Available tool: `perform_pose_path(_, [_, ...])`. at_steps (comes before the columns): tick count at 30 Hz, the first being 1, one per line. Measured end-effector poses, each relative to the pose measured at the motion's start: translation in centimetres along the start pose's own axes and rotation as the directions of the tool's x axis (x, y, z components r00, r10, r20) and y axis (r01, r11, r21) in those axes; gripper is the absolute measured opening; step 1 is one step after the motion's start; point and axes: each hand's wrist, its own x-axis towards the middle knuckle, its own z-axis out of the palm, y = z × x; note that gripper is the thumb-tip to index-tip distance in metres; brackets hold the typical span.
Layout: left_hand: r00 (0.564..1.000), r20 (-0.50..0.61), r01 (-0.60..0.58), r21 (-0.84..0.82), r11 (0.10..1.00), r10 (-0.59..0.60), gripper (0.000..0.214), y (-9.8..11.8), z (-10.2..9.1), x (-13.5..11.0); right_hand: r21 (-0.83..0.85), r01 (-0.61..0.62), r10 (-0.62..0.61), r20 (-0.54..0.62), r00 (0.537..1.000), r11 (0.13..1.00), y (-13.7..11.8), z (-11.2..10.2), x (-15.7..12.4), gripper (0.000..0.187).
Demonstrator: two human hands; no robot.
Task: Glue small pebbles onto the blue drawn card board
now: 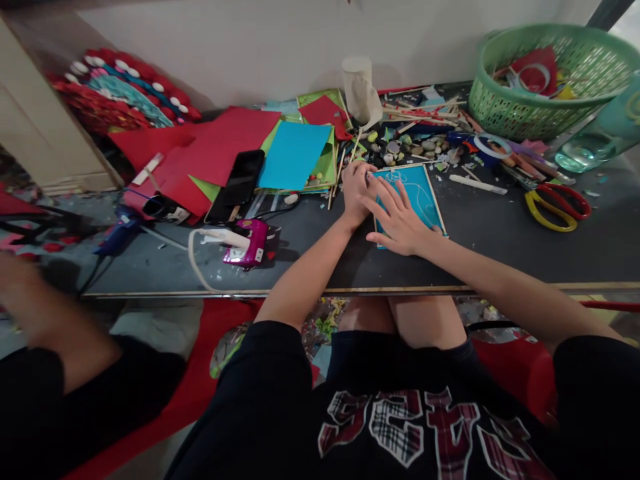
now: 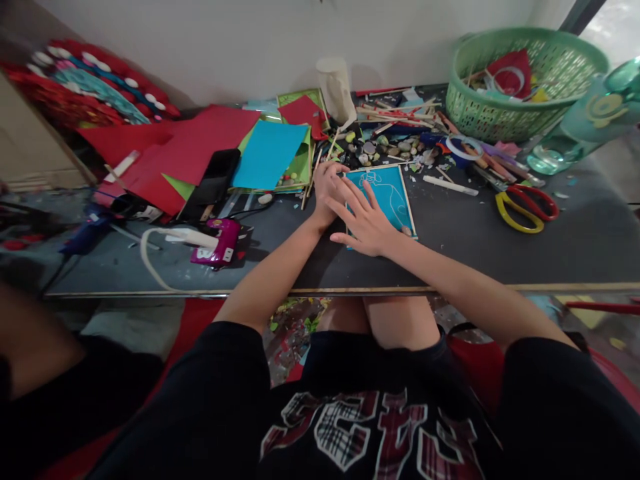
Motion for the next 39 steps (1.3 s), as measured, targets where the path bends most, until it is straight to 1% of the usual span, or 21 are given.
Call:
perform_pose_path(2, [0.999,0.036,-0.039,0.029,0.999,0.038,0.015,0.3,-0.1,-0.1,0.011,-0.03,0.031,-0.035,0.999,0.999,0.2,-1.0,0.1,0.088])
perform_pose_path(5, [0.987,0.135,-0.103,0.092,0.99,0.09,0.018,0.9,-0.1,-0.4,0.027,-0.107,0.108,-0.04,0.993,0.994,1.8,-3.6,0.6,0.076])
perform_pose_path(7, [0.972,0.206,-0.142,0.132,0.981,0.113,0.019,1.3,-0.2,-0.7,0.024,-0.217,0.219,-0.082,0.972,0.976,3.5,-5.8,0.8,0.064])
perform_pose_path(8, [0.967,0.227,-0.152,0.14,0.978,0.117,0.018,1.4,-0.1,-0.8,0.016,-0.235,0.235,-0.056,0.97,0.972,4.3,-6.8,0.9,0.062])
perform_pose_path(10, [0.964,0.234,-0.158,0.134,0.978,0.124,0.017,1.6,-0.1,-1.0,0.016,-0.214,0.213,0.063,0.975,0.977,5.3,-7.9,1.1,0.066])
perform_pose_path(12, [0.963,0.23,-0.172,0.13,0.977,0.139,0.021,1.7,-0.1,-1.1,0.037,-0.181,0.172,0.184,0.968,0.983,5.2,-8.0,1.4,0.074])
perform_pose_path(14, [0.961,0.235,-0.18,0.143,0.973,0.143,0.028,1.8,0.0,-1.2,0.07,-0.158,0.135,0.264,0.955,0.985,4.5,-7.4,1.5,0.079])
perform_pose_path(17, [0.96,0.253,-0.172,0.178,0.969,0.124,0.037,1.8,0.0,-1.3,0.11,-0.151,0.109,0.315,0.943,0.982,4.8,-6.9,0.8,0.081])
perform_pose_path(19, [0.961,0.253,-0.162,0.181,0.97,0.113,0.037,1.8,-0.1,-1.3,0.105,-0.171,0.129,0.319,0.939,0.98,6.6,-7.4,-0.2,0.078])
perform_pose_path(21, [0.964,0.241,-0.156,0.165,0.974,0.114,0.035,1.8,-0.3,-1.3,0.061,-0.244,0.22,0.266,0.938,0.968,9.1,-8.1,-1.2,0.072])
perform_pose_path(22, [0.965,0.23,-0.162,0.149,0.976,0.125,0.035,1.9,-0.5,-1.2,0.037,-0.322,0.311,0.176,0.934,0.946,10.2,-8.4,-1.5,0.068])
perform_pose_path(23, [0.966,0.216,-0.174,0.129,0.976,0.143,0.035,2.1,-0.7,-1.2,0.035,-0.426,0.425,0.039,0.904,0.904,11.0,-8.4,-1.6,0.065])
perform_pose_path(24, [0.965,0.199,-0.191,0.104,0.976,0.168,0.036,2.3,-1.0,-1.2,0.074,-0.522,0.527,-0.107,0.843,0.85,11.4,-8.2,-1.5,0.063])
perform_pose_path(25, [0.964,0.182,-0.211,0.077,0.974,0.194,0.038,2.7,-1.2,-1.3,0.131,-0.557,0.572,-0.171,0.802,0.82,11.4,-7.8,-1.2,0.061])
perform_pose_path(26, [0.962,0.167,-0.226,0.052,0.973,0.215,0.042,3.0,-1.4,-1.4,0.177,-0.53,0.557,-0.189,0.809,0.829,11.0,-7.2,-0.8,0.059])
perform_pose_path(28, [0.961,0.145,-0.239,0.013,0.971,0.234,0.052,3.8,-1.8,-1.8,0.233,-0.444,0.482,-0.143,0.864,0.865,9.7,-5.8,0.0,0.054])
perform_pose_path(30, [0.961,0.112,-0.249,-0.033,0.968,0.251,0.06,4.3,-1.8,-2.1,0.303,-0.366,0.426,-0.158,0.891,0.88,8.5,-4.3,0.6,0.05])
perform_pose_path(32, [0.956,0.037,-0.287,-0.096,0.953,0.292,0.064,4.3,-1.6,-2.3,0.39,-0.261,0.377,-0.256,0.89,0.883,8.0,-2.9,0.8,0.045])
perform_pose_path(35, [0.916,-0.078,-0.401,-0.143,0.905,0.394,0.064,3.5,-0.9,-2.1,0.5,-0.094,0.333,-0.415,0.847,0.861,8.6,-1.2,0.8,0.042])
perform_pose_path(37, [0.869,-0.119,-0.494,-0.13,0.86,0.481,0.054,2.9,-0.5,-1.7,0.563,-0.004,0.314,-0.456,0.833,0.827,9.0,-0.5,0.8,0.043])
perform_pose_path(39, [0.841,-0.129,-0.539,-0.112,0.835,0.526,0.045,2.5,-0.3,-1.5,0.613,0.056,0.299,-0.461,0.836,0.788,9.2,0.0,0.9,0.044])
